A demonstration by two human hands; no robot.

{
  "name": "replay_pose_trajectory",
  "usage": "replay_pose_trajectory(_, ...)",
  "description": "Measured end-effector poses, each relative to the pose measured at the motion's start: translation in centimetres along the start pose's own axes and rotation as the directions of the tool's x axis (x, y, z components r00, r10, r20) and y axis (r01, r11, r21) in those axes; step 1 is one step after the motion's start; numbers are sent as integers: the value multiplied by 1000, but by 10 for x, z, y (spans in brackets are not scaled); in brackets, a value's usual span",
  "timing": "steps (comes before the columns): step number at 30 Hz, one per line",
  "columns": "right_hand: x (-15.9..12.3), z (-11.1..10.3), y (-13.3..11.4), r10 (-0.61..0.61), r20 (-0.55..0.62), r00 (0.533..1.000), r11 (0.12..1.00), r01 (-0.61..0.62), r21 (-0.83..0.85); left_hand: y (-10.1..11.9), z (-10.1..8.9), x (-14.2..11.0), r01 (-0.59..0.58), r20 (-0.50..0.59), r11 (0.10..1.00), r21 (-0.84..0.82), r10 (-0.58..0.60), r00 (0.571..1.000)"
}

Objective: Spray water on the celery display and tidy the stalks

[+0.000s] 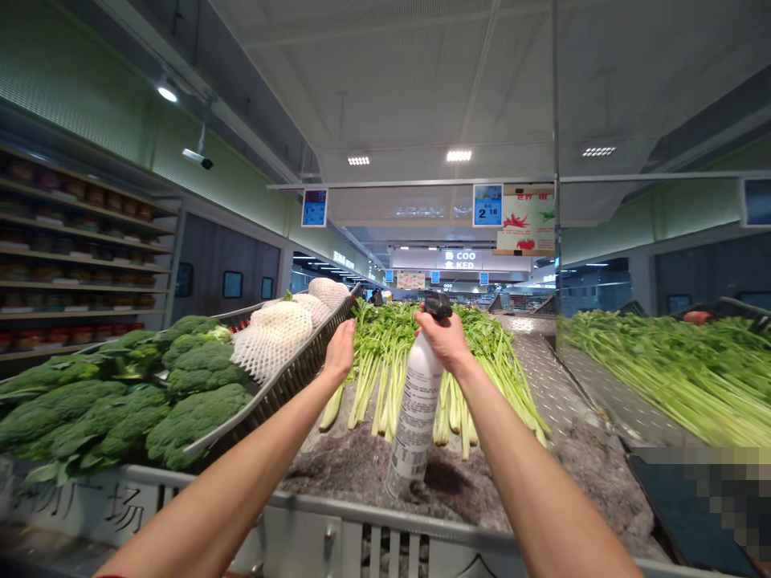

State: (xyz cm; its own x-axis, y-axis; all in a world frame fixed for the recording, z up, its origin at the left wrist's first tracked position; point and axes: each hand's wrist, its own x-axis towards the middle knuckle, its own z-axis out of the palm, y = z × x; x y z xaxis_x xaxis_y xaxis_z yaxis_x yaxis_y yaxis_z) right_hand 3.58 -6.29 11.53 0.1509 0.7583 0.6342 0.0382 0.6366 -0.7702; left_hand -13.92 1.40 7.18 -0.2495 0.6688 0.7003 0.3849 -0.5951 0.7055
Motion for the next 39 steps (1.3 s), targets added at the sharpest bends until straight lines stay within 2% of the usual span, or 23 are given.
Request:
replay_pose_trajectory(5,-9,-20,1,-41,-67,997,995,46,88,2,5,-2,-15,12,1000,-11,16,1000)
replay_pose_trajectory(10,-7,-24,7,-51,-50,997,989,58,137,5,8,-2,-18,16,1000,-10,19,1000)
replay_pose_trajectory(14,-4,-27,9,-46,-87,995,989,58,134,7,8,-4,-17,30,1000,-8,17,999)
replay_pose_trajectory(20,-5,-42,-10,-86,-177,980,988,106,110,12,4,-5,-18,27,1000,-13,19,999)
replay_pose_trajectory(23,-5,-52,-19,-72,-214,974,995,84,51,14,3,-5,-18,30,1000,-3,18,999)
replay_pose_trajectory(27,-5,-60,-16,-19,-234,972,1000,12,-29,15,7,-5,-7,43,1000,-16,8,999)
replay_pose_trajectory(33,-2,-72,-3,2,-338,941,1000,-9,-20,17,16,-7,-22,73,999,-46,25,997)
replay_pose_trajectory(39,-8,-79,-5,-1,-405,914,1000,-3,-9,19,24,-8,-25,76,999,-48,29,997)
